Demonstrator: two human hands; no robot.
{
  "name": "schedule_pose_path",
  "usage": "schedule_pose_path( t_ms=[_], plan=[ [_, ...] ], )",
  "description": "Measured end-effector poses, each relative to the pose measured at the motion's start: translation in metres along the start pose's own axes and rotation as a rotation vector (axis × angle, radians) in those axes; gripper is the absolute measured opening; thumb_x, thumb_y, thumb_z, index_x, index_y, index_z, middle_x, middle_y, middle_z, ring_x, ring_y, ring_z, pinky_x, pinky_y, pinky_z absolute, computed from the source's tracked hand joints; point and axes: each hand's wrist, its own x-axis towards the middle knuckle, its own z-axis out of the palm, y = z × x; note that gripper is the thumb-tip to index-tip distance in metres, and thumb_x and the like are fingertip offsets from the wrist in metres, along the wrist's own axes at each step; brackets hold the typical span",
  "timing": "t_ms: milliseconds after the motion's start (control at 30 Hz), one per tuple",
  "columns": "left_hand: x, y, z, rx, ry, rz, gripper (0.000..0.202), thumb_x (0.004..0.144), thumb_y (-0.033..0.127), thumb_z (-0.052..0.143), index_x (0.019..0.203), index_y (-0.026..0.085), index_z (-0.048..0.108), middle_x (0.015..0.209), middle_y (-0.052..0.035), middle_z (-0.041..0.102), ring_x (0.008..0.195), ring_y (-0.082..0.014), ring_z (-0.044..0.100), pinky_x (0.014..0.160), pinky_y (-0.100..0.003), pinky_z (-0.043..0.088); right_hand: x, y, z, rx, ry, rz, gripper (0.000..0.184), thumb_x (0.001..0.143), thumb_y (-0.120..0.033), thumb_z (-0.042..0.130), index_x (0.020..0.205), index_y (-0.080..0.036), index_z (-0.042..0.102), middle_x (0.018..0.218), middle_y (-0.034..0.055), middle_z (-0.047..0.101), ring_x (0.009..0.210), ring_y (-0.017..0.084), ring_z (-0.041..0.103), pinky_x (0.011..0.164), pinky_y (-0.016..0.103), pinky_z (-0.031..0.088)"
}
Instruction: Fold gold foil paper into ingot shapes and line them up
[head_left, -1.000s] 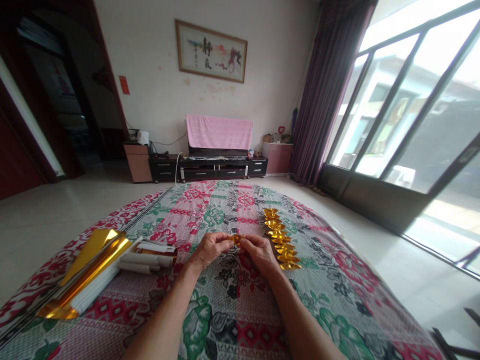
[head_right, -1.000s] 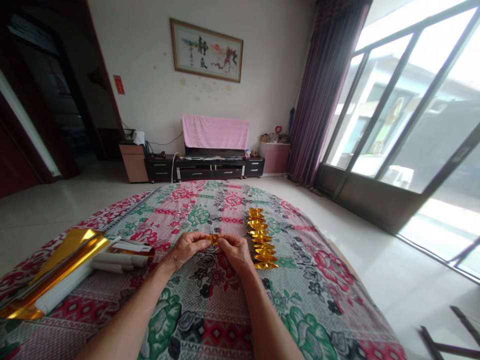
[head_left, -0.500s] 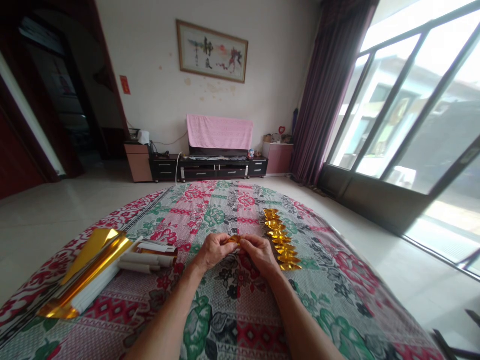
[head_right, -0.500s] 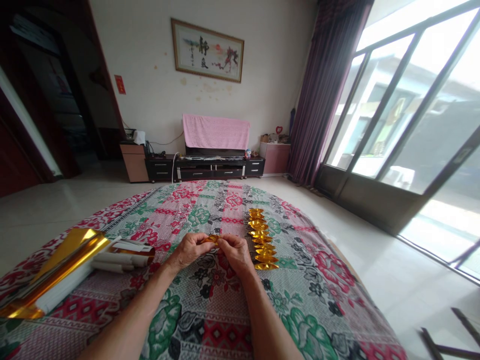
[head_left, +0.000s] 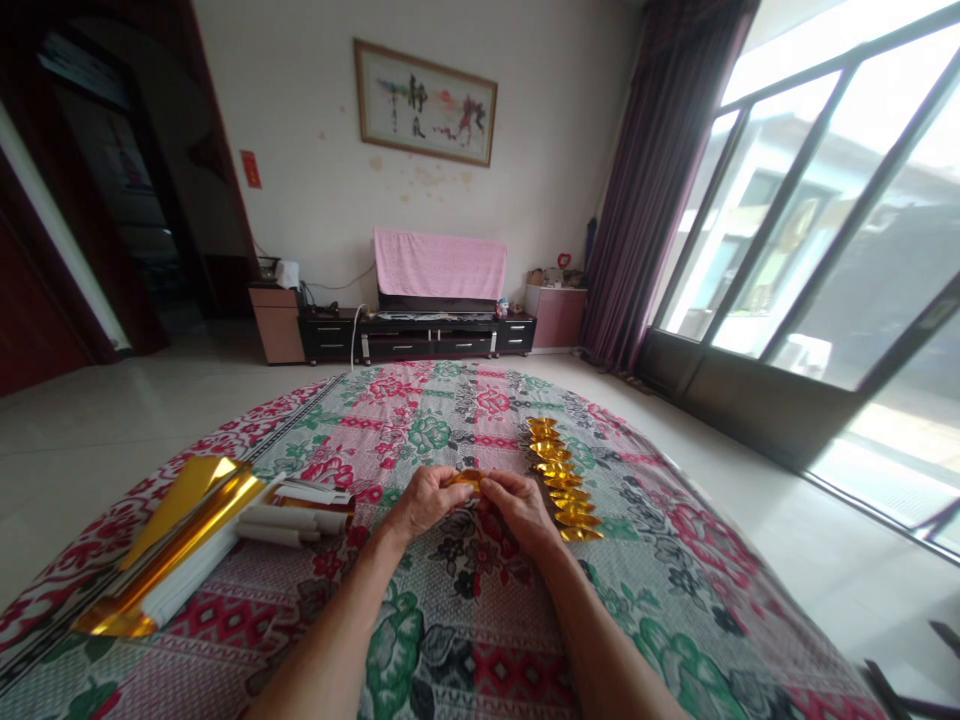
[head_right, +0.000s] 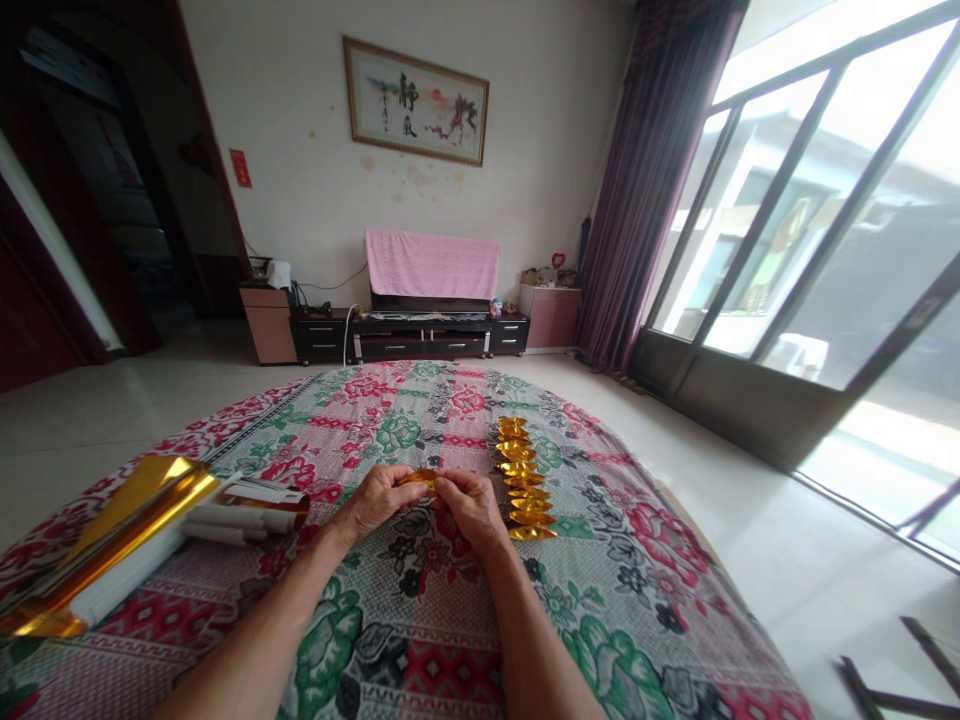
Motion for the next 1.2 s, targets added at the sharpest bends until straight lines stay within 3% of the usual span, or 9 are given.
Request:
schedule_pose_path(
  t_ms=[233,367,633,1200],
  plan=[
    [0.001,-0.003,-0.001,-0.053,-0.001,-0.011,0.025,0.07,0.038,0.059,0.071,0.013,0.061,0.056,0.0022,0.055,0.05,-0.0093,0.046,0.051,-0.021,0.036,0.002,0.005,-0.001,0.076,-0.04,0.029,0.028,0.071,-0.038,0.064,0.087,-0.016,0.071,0.062,-0.0011,0.062,0.053,0.008,0.047,0.049,0.018,0.035],
    [0.002,-0.005,-0.003,-0.066,0.016,-0.024,0.026,0.069,0.039,0.06,0.072,0.013,0.062,0.058,0.0018,0.056,0.05,-0.0094,0.046,0.05,-0.021,0.037,0.002,0.004,0.001,0.159,-0.086,0.022,0.024,0.068,-0.035,0.068,0.084,-0.018,0.071,0.071,-0.0009,0.065,0.058,0.008,0.05,0.053,0.018,0.038],
    [-0.001,0.001,-0.005,-0.008,0.039,-0.013,0.027,0.071,0.04,0.059,0.065,0.014,0.06,0.056,0.0009,0.058,0.048,-0.0097,0.047,0.05,-0.022,0.037,0.002,0.002,0.001,0.129,-0.046,0.072,0.022,0.064,-0.035,0.068,0.073,-0.015,0.069,0.054,-0.0035,0.055,0.046,0.005,0.038,0.044,0.017,0.028],
    [-0.003,0.0,-0.015,-0.004,0.035,-0.012,0.029,0.071,0.041,0.059,0.069,0.013,0.065,0.052,0.0009,0.059,0.044,-0.0088,0.047,0.046,-0.021,0.036,0.002,0.001,0.0,0.088,-0.059,0.052,0.025,0.065,-0.038,0.065,0.071,-0.013,0.066,0.051,-0.005,0.05,0.044,0.005,0.033,0.044,0.018,0.025]
  ],
)
